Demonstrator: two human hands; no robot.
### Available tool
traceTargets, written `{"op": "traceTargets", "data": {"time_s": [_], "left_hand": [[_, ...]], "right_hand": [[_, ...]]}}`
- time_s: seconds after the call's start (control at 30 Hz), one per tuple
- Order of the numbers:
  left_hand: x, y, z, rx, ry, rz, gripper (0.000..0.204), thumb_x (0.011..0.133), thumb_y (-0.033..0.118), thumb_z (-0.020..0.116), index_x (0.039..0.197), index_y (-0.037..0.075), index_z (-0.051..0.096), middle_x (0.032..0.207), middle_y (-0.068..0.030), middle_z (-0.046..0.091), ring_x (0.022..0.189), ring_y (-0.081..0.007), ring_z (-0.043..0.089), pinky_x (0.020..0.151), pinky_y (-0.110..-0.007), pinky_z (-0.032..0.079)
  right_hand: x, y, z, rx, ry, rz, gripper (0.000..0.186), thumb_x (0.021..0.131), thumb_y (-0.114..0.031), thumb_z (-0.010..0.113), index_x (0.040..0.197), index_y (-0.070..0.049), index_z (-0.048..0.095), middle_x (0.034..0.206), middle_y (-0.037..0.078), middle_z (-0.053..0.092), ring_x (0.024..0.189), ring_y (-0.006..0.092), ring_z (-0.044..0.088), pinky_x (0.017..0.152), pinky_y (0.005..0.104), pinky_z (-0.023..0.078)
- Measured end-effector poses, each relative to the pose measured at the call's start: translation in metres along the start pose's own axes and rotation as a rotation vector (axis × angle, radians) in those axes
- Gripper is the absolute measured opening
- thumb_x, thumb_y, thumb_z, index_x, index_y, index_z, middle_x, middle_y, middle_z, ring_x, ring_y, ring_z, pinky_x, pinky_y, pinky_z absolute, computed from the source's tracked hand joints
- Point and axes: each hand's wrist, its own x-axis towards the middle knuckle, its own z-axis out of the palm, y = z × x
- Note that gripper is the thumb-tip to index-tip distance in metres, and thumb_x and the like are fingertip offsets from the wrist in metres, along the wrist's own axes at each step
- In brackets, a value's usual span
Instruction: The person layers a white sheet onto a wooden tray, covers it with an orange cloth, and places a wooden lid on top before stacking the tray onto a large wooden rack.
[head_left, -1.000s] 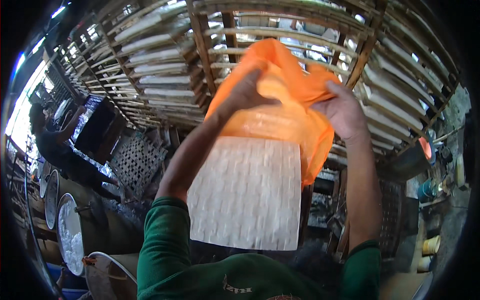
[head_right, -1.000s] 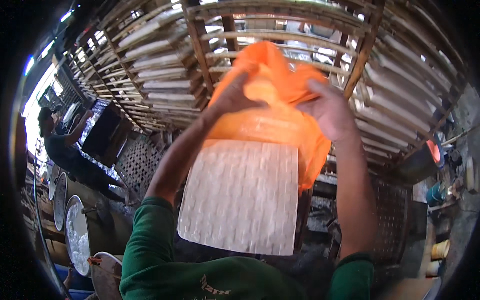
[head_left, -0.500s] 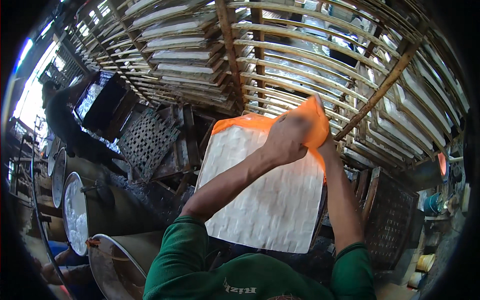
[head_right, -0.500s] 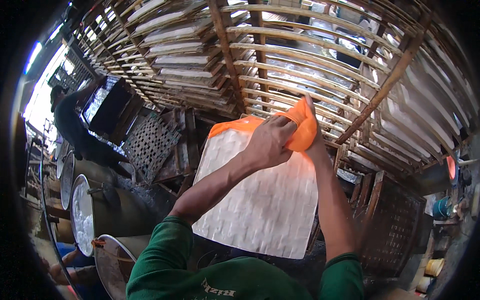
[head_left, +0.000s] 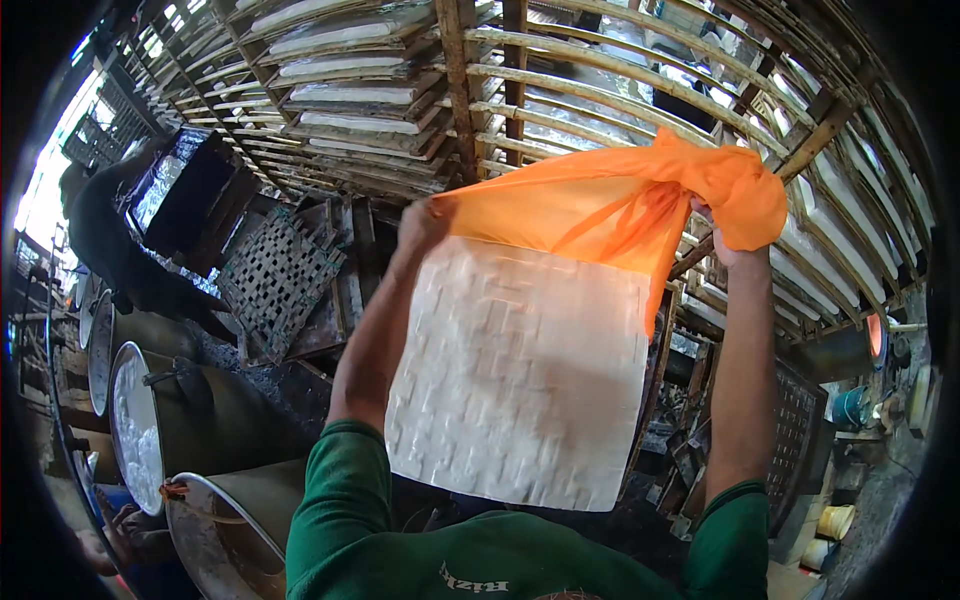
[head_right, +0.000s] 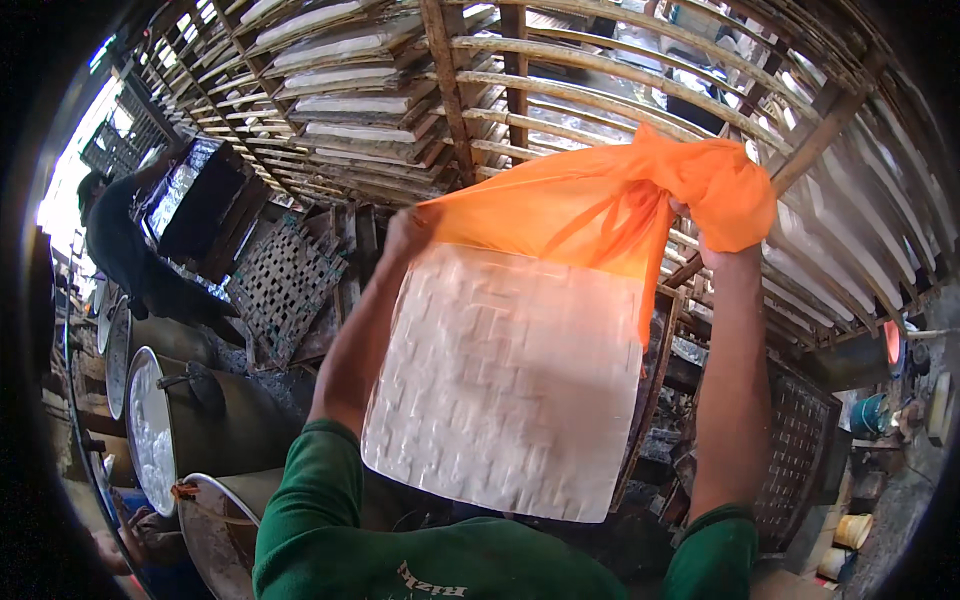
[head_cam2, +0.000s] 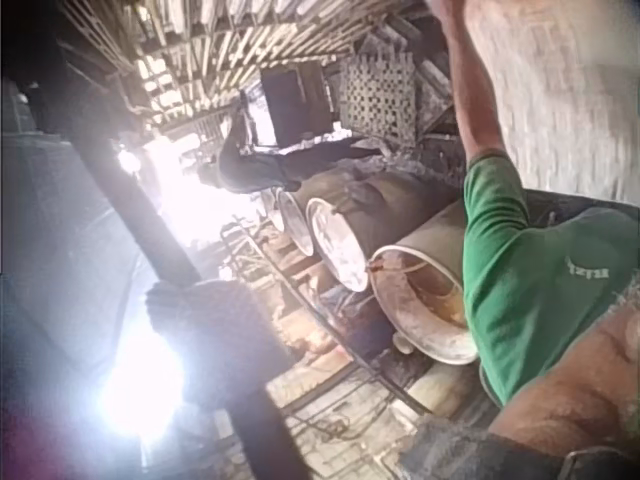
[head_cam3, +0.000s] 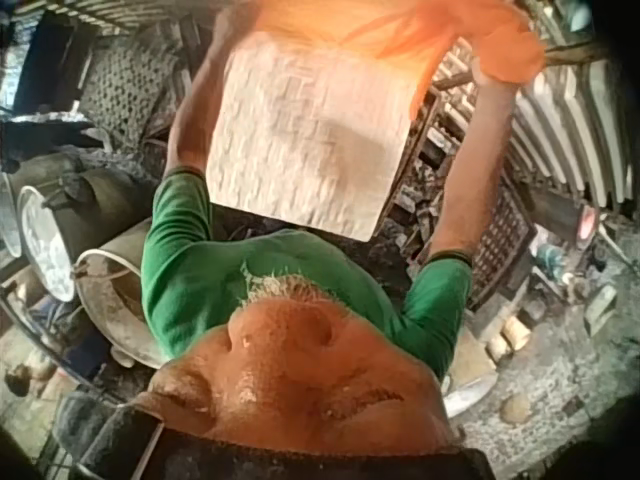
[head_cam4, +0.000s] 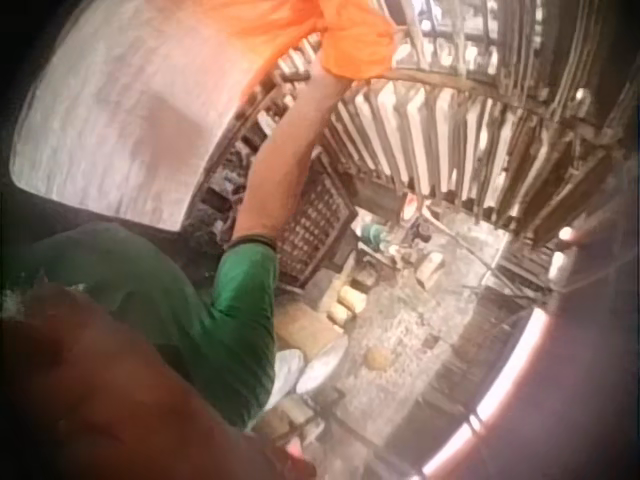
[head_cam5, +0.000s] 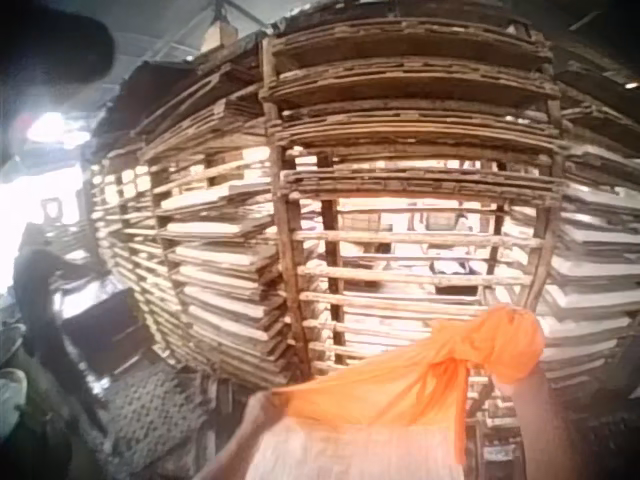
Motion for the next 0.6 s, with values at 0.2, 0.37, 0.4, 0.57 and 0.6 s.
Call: {"op": "traceTargets", "data": {"time_s": [0.2,0.37,0.4,0.57,0.6], "left_hand": [[0.067,-0.111,-0.01,-0.33,-0.012,0.22,0.055,0.095,0.052,0.058,0.129,0.008,0.063,0.122,-0.0148,0.067,0.113,-0.0223,0.064,0.084,-0.038,0.052],[0.047,-0.078,0.005,-0.041,-0.357,-0.419,0.065,0.091,0.066,0.054,0.103,0.004,0.07,0.074,-0.0039,0.062,0.057,-0.0159,0.054,0.049,-0.034,0.044],[0.034,-0.077,0.002,-0.137,-0.319,-0.451,0.07,0.089,0.07,0.051,0.106,0.005,0.07,0.077,-0.0044,0.064,0.059,-0.0176,0.056,0.053,-0.036,0.046],[-0.041,-0.087,-0.005,-0.797,-0.598,-0.741,0.096,0.08,0.091,0.035,0.121,0.011,0.069,0.089,-0.0069,0.072,0.071,-0.0257,0.067,0.071,-0.043,0.056],[-0.05,-0.089,-0.008,-0.846,-0.596,-0.738,0.098,0.078,0.092,0.034,0.124,0.012,0.068,0.094,-0.0071,0.072,0.077,-0.0261,0.068,0.076,-0.044,0.055]], "right_hand": [[-0.001,0.047,0.054,0.143,0.206,0.399,0.038,0.095,-0.03,0.065,0.126,-0.011,0.056,0.114,0.005,0.065,0.098,0.0219,0.066,0.075,0.0453,0.06],[0.021,0.04,0.008,0.104,0.359,0.372,0.03,0.099,-0.03,0.059,0.12,-0.009,0.058,0.11,0.008,0.066,0.09,0.0228,0.068,0.07,0.0373,0.062],[0.021,0.035,-0.008,0.219,0.398,0.325,0.028,0.1,-0.029,0.057,0.12,-0.009,0.059,0.109,0.009,0.066,0.087,0.0233,0.069,0.069,0.0338,0.063],[0.025,-0.008,-0.039,0.165,0.419,0.276,0.026,0.101,-0.026,0.055,0.119,-0.007,0.059,0.11,0.012,0.066,0.087,0.0239,0.069,0.072,0.0288,0.063],[0.027,-0.013,-0.045,0.212,0.44,0.248,0.026,0.101,-0.024,0.056,0.119,-0.006,0.059,0.11,0.012,0.066,0.087,0.0241,0.069,0.074,0.0293,0.063]]}}
